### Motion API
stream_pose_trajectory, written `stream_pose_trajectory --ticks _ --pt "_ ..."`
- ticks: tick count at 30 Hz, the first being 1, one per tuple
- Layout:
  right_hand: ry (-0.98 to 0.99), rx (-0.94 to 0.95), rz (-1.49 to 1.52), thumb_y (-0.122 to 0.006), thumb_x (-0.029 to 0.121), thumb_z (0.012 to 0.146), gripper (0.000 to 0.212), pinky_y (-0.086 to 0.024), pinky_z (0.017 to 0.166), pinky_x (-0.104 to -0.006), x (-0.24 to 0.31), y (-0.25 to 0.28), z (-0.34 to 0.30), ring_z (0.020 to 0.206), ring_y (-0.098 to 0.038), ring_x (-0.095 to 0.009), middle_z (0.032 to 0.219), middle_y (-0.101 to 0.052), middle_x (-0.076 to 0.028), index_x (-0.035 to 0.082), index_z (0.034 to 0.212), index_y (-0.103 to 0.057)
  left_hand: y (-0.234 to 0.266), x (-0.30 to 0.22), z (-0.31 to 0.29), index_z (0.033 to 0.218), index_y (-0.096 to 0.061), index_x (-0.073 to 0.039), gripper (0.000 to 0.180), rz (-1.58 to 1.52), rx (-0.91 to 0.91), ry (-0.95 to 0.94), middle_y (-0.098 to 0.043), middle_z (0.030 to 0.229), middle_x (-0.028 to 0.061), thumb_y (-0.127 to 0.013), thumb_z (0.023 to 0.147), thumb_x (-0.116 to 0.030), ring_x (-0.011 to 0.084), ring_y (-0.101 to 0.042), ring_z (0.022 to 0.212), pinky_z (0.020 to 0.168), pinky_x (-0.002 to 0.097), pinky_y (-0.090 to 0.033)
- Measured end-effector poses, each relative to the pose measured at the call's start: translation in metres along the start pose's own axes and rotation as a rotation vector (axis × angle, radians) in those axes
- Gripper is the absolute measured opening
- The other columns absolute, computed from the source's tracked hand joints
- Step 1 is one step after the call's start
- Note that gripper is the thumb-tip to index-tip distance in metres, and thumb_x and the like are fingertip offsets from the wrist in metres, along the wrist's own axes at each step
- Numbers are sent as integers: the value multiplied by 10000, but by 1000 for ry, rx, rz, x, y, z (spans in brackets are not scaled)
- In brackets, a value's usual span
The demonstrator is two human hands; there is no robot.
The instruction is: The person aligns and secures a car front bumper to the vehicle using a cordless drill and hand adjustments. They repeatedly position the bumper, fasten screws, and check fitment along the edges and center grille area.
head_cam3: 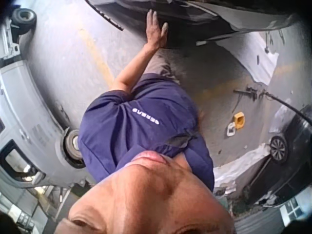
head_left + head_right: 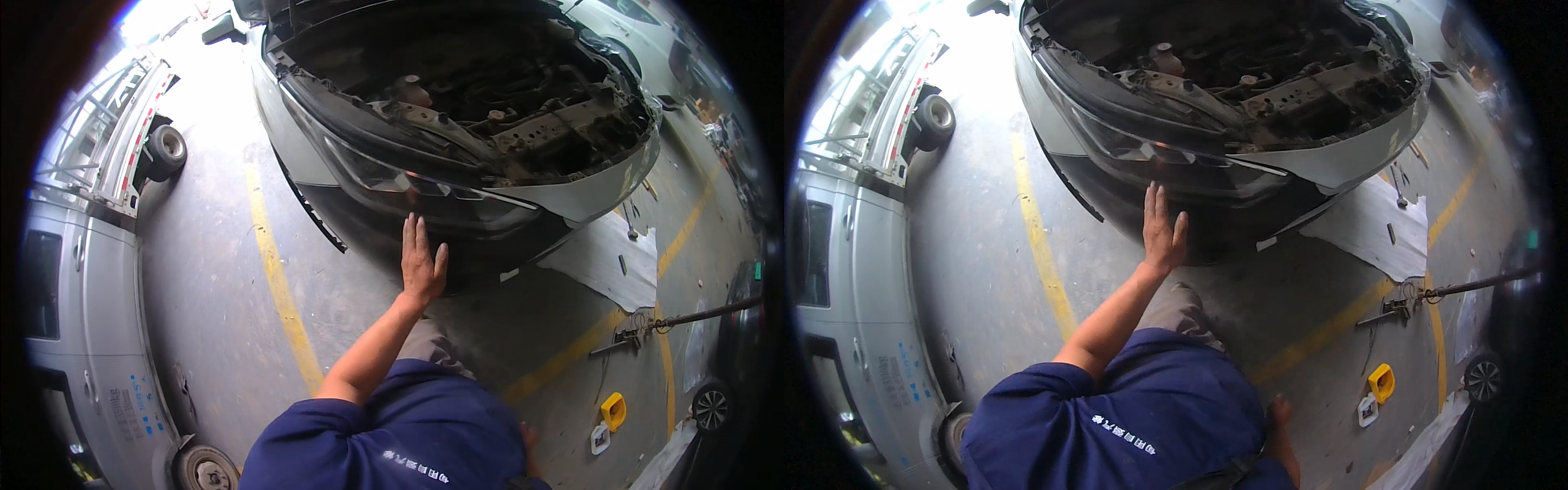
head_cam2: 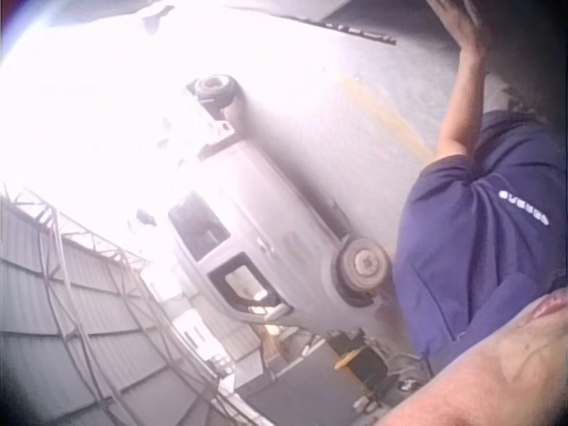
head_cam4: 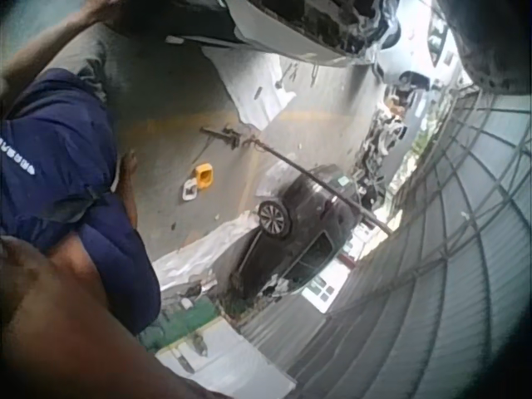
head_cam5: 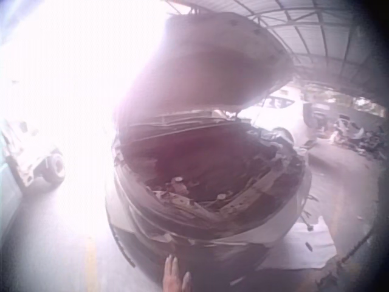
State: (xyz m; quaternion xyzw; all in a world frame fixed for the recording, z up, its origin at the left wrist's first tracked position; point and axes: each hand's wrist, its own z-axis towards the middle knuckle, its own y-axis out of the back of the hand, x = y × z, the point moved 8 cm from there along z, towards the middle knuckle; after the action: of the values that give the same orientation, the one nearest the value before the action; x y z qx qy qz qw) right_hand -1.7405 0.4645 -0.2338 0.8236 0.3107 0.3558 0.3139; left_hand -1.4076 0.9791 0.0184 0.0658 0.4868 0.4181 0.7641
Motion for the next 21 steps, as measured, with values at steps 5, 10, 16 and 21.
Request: stream_pose_trajectory --ticks 5,10,16,21 --pt "389 33 -274 -602 284 935 273 -497 645 -506 -87 -71 72 761 -673 -402 821 -685 -229 31 858 -665 -43 -59 37 1517 -358 67 722 128 126 -111 -284 1607 304 -641 954 -285 480 -248 1502 1234 506 -228" --pt "602 -71 -159 -605 175 937 132 -509 645 -497 22 -7 103 787 -651 -397 860 -640 -184 45 956 -624 -126 -97 57 1555 -388 -78 745 365 32 -106 -184 1630 336 -670 928 -365 532 -125 1520 1236 598 -126" --pt "-93 101 186 -534 298 1025 308 -511 764 -535 5 107 169 887 -663 -417 1030 -682 -219 30 1093 -672 -150 -112 64 1560 -393 -84 751 351 -250 38 -171 1656 295 -684 914 -335 484 -155 1533 1241 574 -155" --pt "-224 -53 104 -498 393 1030 450 -500 864 -536 -47 227 205 996 -686 -443 922 -709 -263 24 1050 -755 -245 -205 131 1501 -439 -11 722 388 58 -168 -359 1569 284 -650 921 -386 445 -321 1474 1198 522 -284"
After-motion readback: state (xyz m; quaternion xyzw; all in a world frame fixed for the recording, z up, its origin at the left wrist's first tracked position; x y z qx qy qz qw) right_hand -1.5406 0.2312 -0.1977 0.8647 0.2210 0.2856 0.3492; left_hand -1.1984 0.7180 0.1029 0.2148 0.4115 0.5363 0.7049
